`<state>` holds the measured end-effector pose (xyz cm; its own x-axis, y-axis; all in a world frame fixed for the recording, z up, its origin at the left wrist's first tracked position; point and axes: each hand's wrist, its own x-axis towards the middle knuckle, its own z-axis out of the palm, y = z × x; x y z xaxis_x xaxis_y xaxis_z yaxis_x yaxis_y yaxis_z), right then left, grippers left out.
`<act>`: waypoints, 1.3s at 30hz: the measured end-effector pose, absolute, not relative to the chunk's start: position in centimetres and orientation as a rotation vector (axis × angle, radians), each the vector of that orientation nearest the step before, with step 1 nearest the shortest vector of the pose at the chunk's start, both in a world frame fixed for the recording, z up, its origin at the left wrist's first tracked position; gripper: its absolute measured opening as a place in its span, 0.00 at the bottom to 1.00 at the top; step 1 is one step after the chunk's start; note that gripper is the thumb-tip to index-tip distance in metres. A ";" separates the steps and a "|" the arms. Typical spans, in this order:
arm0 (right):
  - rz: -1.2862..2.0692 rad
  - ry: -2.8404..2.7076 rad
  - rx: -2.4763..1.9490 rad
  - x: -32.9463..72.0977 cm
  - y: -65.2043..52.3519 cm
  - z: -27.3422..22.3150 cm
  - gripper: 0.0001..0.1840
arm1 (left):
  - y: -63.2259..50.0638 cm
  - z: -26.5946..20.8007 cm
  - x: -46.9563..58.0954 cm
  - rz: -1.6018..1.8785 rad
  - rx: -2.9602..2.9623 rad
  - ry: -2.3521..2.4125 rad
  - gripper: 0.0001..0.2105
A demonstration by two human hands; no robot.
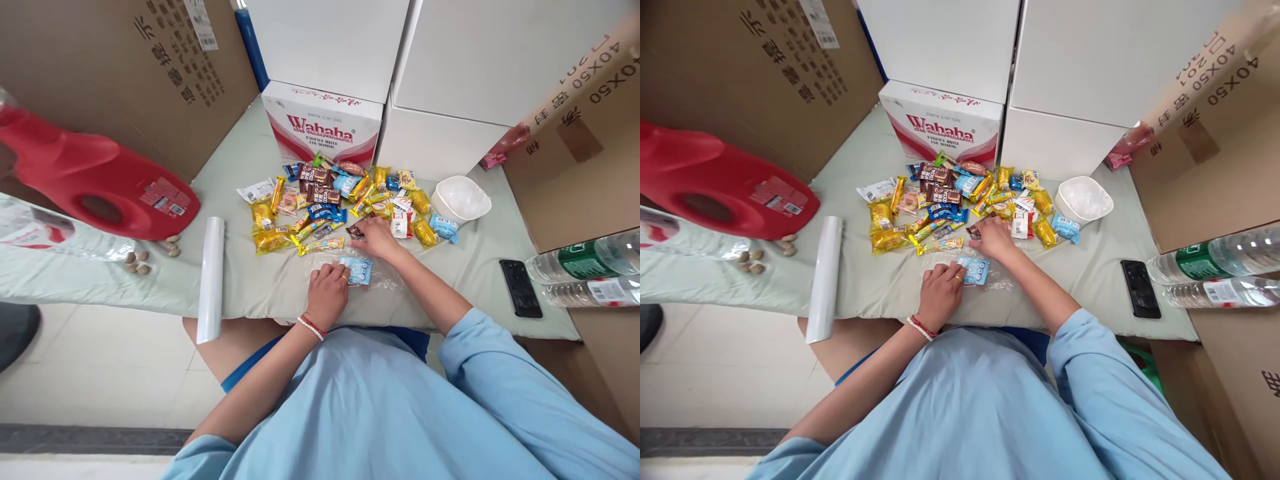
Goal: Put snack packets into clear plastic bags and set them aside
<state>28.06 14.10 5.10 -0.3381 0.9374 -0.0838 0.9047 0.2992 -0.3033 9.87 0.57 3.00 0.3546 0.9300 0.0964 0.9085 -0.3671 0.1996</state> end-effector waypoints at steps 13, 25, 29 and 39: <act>0.622 -2.713 -1.221 27.9 8.2 6.7 0.14 | -0.2 2.0 10.4 0.353 2.487 1.749 0.16; 0.598 -2.675 -1.165 28.6 2.2 0.9 0.26 | 0.7 0.5 4.2 1.219 1.364 1.686 0.13; 0.622 -2.700 -1.211 28.1 2.3 1.4 0.27 | 3.7 1.4 3.8 1.019 1.346 2.012 0.20; 0.740 -2.676 -1.230 27.5 2.6 2.8 0.23 | 2.1 3.9 6.0 0.829 1.604 1.789 0.06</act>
